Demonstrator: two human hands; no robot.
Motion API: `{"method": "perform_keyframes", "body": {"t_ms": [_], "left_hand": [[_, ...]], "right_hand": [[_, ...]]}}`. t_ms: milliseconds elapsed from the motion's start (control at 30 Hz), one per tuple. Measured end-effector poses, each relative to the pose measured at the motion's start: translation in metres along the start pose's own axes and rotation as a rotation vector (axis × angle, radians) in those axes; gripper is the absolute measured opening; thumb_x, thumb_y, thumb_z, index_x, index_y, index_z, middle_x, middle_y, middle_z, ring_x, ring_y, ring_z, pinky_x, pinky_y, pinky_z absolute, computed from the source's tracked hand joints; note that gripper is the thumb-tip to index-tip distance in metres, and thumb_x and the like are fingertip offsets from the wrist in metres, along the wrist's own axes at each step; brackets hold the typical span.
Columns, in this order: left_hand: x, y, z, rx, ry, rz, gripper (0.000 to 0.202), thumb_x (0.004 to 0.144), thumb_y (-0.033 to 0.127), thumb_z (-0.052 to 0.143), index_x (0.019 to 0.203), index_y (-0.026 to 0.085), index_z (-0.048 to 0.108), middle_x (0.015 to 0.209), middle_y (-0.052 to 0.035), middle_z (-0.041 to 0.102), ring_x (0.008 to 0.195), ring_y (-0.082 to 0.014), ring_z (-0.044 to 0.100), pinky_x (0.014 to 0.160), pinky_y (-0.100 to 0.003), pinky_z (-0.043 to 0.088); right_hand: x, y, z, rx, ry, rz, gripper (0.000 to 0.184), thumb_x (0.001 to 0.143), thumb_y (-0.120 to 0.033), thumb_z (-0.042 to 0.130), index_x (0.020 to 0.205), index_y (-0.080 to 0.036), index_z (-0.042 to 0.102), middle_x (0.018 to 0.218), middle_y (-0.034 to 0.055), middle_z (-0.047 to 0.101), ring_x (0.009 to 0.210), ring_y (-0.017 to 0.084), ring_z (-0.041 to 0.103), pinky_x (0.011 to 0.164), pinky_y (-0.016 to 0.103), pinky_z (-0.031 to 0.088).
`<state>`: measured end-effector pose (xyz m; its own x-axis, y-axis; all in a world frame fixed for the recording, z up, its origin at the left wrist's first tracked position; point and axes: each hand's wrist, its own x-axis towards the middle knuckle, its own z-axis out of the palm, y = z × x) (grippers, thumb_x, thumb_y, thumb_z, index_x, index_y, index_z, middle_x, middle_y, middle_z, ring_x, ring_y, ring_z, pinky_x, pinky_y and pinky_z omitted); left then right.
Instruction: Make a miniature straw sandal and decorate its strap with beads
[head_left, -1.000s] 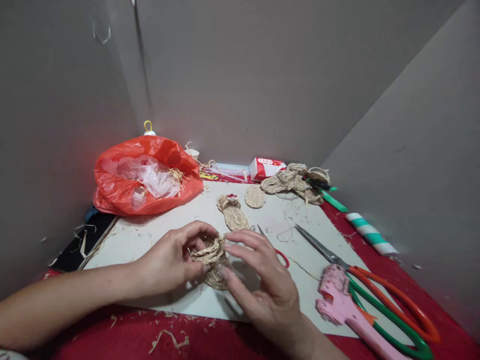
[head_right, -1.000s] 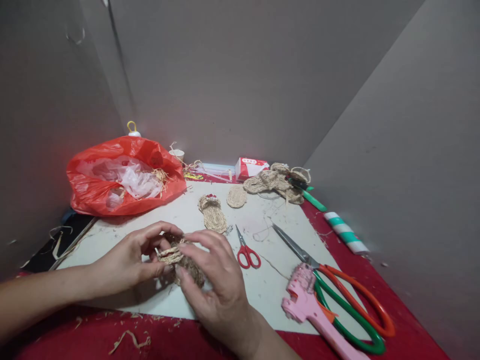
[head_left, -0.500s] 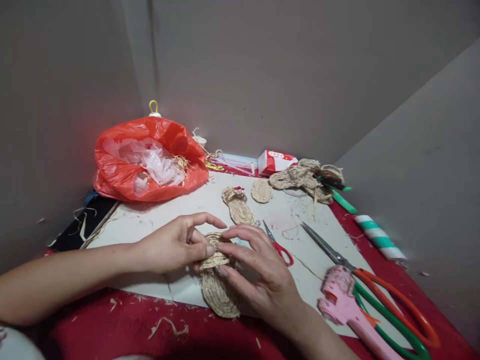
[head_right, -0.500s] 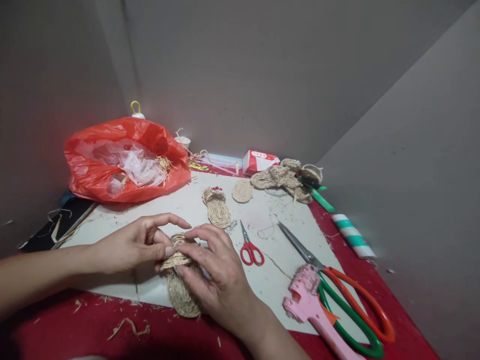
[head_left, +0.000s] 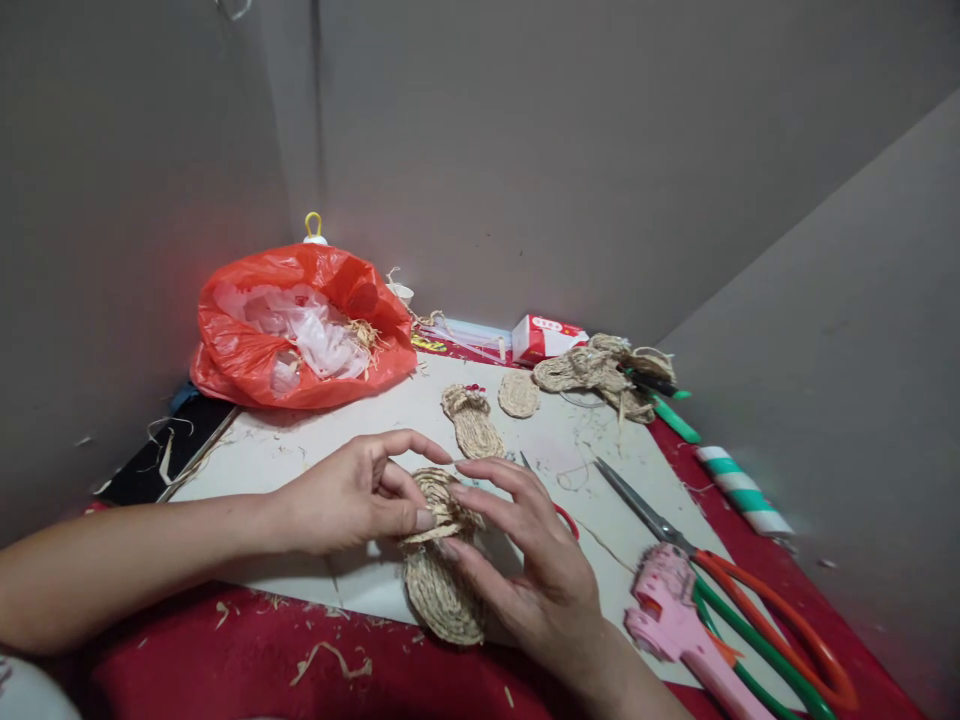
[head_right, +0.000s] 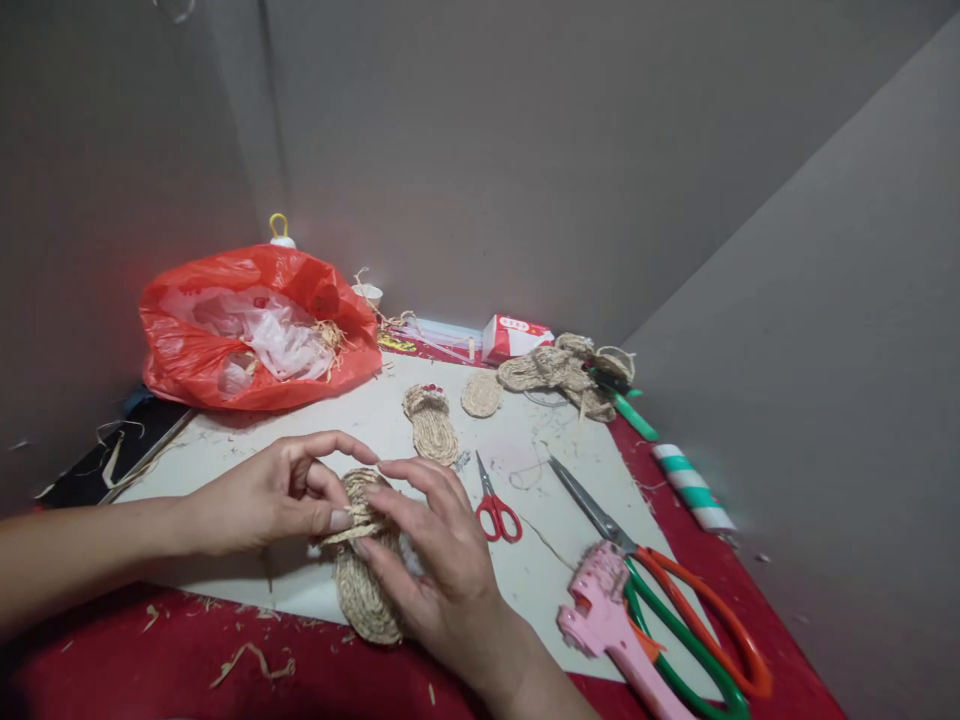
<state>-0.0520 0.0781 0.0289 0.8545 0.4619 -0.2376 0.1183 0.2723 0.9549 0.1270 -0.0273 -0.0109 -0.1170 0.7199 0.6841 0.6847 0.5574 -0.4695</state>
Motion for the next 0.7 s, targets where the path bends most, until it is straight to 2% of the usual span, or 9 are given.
{"method": "perform_keyframes", "body": {"t_ms": [200,467,700], "left_hand": [[-0.001,-0.001,-0.003,-0.006,-0.020,0.039,0.043,0.075,0.028,0.073,0.109,0.016,0.052,0.058,0.0057,0.060,0.049,-0.0069,0.047,0.053,-0.020,0.039],[-0.001,0.003,-0.004,-0.079,-0.076,-0.011,0.041,0.073,0.024,0.073,0.108,0.015,0.054,0.058,0.0037,0.065,0.048,-0.0075,0.053,0.052,-0.019,0.045],[-0.001,0.002,-0.004,-0.102,-0.129,-0.061,0.039,0.073,0.025,0.072,0.105,0.015,0.053,0.060,0.0021,0.067,0.049,-0.0092,0.058,0.049,-0.019,0.047]], "right_hand": [[0.001,-0.007,-0.005,-0.071,-0.057,-0.119,0.037,0.077,0.000,0.061,0.108,-0.021,0.058,0.120,0.0116,0.051,0.111,0.026,0.051,0.094,0.048,0.044],[0.002,-0.012,-0.007,-0.066,-0.079,-0.110,0.035,0.079,0.001,0.059,0.106,-0.021,0.059,0.121,0.0115,0.052,0.114,0.027,0.049,0.095,0.048,0.042],[0.002,-0.013,-0.010,-0.001,-0.153,-0.129,0.029,0.079,-0.002,0.061,0.102,-0.019,0.061,0.125,0.0109,0.049,0.117,0.027,0.047,0.099,0.048,0.040]]}}
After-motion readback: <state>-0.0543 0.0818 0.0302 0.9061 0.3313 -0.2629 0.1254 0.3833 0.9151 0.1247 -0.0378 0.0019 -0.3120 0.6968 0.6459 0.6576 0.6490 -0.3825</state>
